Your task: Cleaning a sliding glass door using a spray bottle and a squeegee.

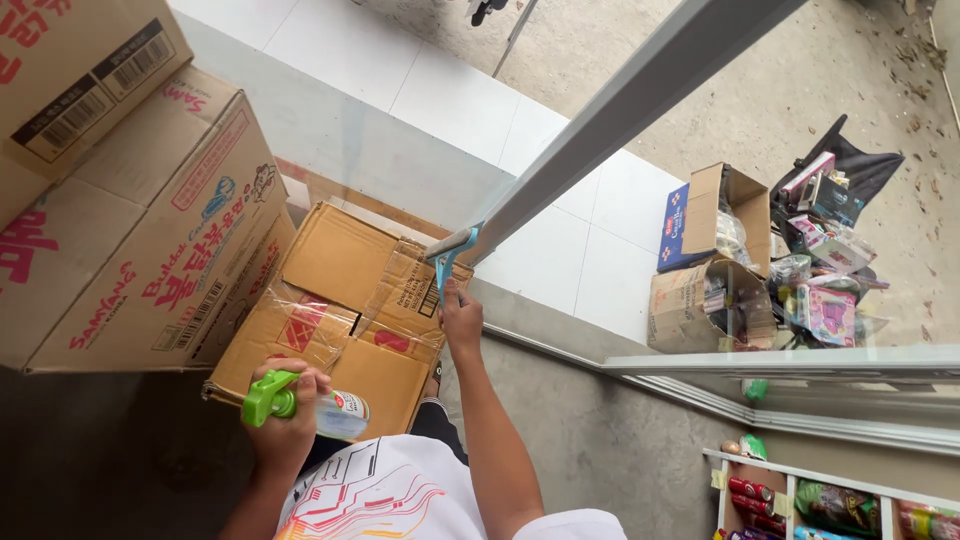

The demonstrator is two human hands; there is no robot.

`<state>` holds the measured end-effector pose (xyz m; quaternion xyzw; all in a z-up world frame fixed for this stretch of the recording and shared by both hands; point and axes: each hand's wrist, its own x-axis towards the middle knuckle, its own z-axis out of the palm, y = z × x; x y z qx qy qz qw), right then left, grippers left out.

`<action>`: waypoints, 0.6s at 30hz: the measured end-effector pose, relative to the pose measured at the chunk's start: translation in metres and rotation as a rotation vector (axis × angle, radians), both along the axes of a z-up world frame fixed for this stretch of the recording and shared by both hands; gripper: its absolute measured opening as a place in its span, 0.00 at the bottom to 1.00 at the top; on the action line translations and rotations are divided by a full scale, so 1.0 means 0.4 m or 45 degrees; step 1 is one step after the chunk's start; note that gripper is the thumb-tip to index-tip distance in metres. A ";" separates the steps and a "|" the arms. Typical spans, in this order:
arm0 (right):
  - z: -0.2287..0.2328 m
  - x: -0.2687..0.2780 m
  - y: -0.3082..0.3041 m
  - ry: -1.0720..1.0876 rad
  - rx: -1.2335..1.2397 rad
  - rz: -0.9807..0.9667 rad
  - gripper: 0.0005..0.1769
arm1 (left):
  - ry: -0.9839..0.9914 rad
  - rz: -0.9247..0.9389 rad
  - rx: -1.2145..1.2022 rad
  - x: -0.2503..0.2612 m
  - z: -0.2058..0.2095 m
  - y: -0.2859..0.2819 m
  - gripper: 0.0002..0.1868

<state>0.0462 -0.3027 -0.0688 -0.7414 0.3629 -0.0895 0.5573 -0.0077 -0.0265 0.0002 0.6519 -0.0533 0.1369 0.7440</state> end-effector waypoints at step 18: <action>0.085 -0.508 -0.083 -0.060 -0.025 -0.551 0.21 | -0.234 -0.493 -0.012 -0.054 0.144 -0.347 0.08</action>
